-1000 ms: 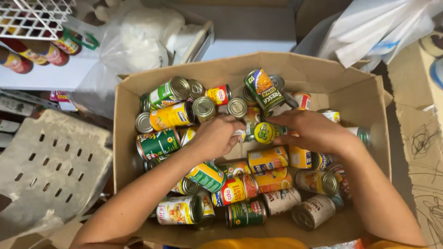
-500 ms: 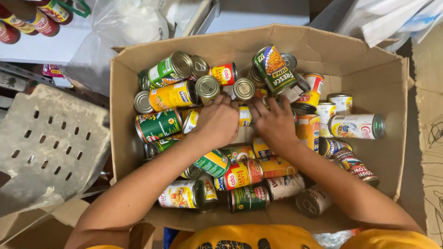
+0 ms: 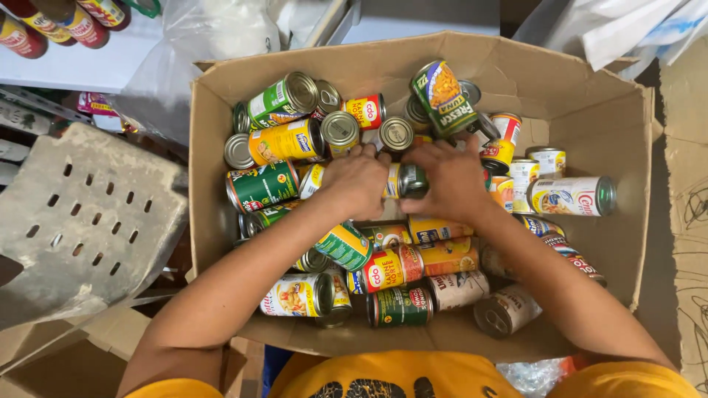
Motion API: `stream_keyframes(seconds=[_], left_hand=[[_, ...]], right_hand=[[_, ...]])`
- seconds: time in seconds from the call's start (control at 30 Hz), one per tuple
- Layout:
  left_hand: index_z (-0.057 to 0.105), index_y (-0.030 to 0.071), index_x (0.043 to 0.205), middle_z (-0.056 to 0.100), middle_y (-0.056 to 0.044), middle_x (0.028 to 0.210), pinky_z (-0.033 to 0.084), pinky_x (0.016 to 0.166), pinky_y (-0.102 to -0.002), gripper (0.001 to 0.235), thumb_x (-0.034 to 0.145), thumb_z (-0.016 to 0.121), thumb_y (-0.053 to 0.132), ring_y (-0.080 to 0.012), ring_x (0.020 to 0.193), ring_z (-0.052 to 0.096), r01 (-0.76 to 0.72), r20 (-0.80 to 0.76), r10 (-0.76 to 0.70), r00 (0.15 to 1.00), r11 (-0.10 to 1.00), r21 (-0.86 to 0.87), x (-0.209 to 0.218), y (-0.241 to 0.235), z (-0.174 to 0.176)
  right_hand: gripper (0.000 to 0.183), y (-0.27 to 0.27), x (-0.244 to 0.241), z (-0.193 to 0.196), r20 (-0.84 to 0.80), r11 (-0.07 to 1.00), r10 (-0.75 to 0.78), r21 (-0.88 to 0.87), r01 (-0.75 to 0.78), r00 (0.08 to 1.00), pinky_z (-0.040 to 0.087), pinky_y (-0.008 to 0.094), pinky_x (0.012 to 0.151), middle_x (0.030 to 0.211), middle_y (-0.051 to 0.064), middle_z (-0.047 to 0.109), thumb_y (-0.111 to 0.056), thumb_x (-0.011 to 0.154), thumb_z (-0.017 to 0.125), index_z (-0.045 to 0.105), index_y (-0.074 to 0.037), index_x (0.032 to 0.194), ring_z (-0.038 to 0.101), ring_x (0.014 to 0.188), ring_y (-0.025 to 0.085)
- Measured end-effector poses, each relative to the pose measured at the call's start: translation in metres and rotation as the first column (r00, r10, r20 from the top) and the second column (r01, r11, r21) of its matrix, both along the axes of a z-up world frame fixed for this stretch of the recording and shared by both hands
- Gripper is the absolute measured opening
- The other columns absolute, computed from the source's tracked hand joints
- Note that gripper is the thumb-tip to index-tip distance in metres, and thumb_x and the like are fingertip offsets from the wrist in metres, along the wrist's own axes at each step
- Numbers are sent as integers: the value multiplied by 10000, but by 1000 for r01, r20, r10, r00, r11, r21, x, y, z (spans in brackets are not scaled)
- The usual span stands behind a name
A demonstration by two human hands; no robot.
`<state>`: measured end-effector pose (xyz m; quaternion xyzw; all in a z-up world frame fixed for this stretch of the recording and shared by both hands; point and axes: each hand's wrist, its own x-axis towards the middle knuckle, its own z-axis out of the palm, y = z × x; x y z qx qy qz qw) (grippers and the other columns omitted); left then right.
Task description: Shelving various canned food items from a cardboard box onto a metal storage shelf.
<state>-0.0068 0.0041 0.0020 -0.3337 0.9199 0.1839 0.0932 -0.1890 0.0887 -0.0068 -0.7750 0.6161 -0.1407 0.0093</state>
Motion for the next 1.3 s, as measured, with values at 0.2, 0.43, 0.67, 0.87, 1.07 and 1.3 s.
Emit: stream_keyframes(seconds=[0.2,0.43,0.67,0.87,1.07,1.3], left_hand=[[594,0,1245,568,-252,1273,540,892,-490,796,708,878,515,-420,1066,652,-149,-187,170,967,981,122,4,0,17],[660,11,1111,712,-204,1104,529,905,-500,708,709,866,556,-379,1062,684,-69,-200,108,974,978,197,6,-18,-9],[701,48,1152,739,-24,989,541,762,-322,393,866,785,304,-124,860,652,185,-410,346,844,528,828,7,-54,-55],[710,64,1131,745,29,966,555,736,-266,368,875,780,318,-66,831,673,204,-380,466,800,384,900,10,-54,-50],[725,-28,871,722,-102,741,517,624,-320,392,819,876,330,-145,636,637,-13,-438,205,875,916,402,13,-30,-3],[708,-37,954,777,-89,799,639,581,-259,297,913,738,255,-108,663,762,25,-515,593,619,641,767,11,-38,-29]], right_hand=[[627,-4,-21,-21,404,984,-178,70,163,897,366,484,1027,974,45,739,-508,618,896,677,-83,1023,723,916,236],[544,-5,-10,-20,639,927,-376,265,267,671,509,363,910,971,16,731,-441,736,872,684,-54,1069,724,917,159],[624,-5,-36,-16,760,913,-267,396,-96,592,493,328,1007,1130,55,692,-300,880,784,594,-49,1418,627,1090,136],[613,-3,-32,-24,803,883,-232,411,-228,550,466,351,1072,1276,71,668,-232,909,752,496,-25,1426,612,1218,162],[642,2,-23,-29,859,899,-168,334,-282,484,428,366,1105,1354,88,630,-133,954,696,335,-42,1477,597,1284,189],[640,-5,-17,-34,893,932,-335,360,-31,301,525,354,984,1169,77,654,-186,936,733,414,-40,1472,632,1109,194]])
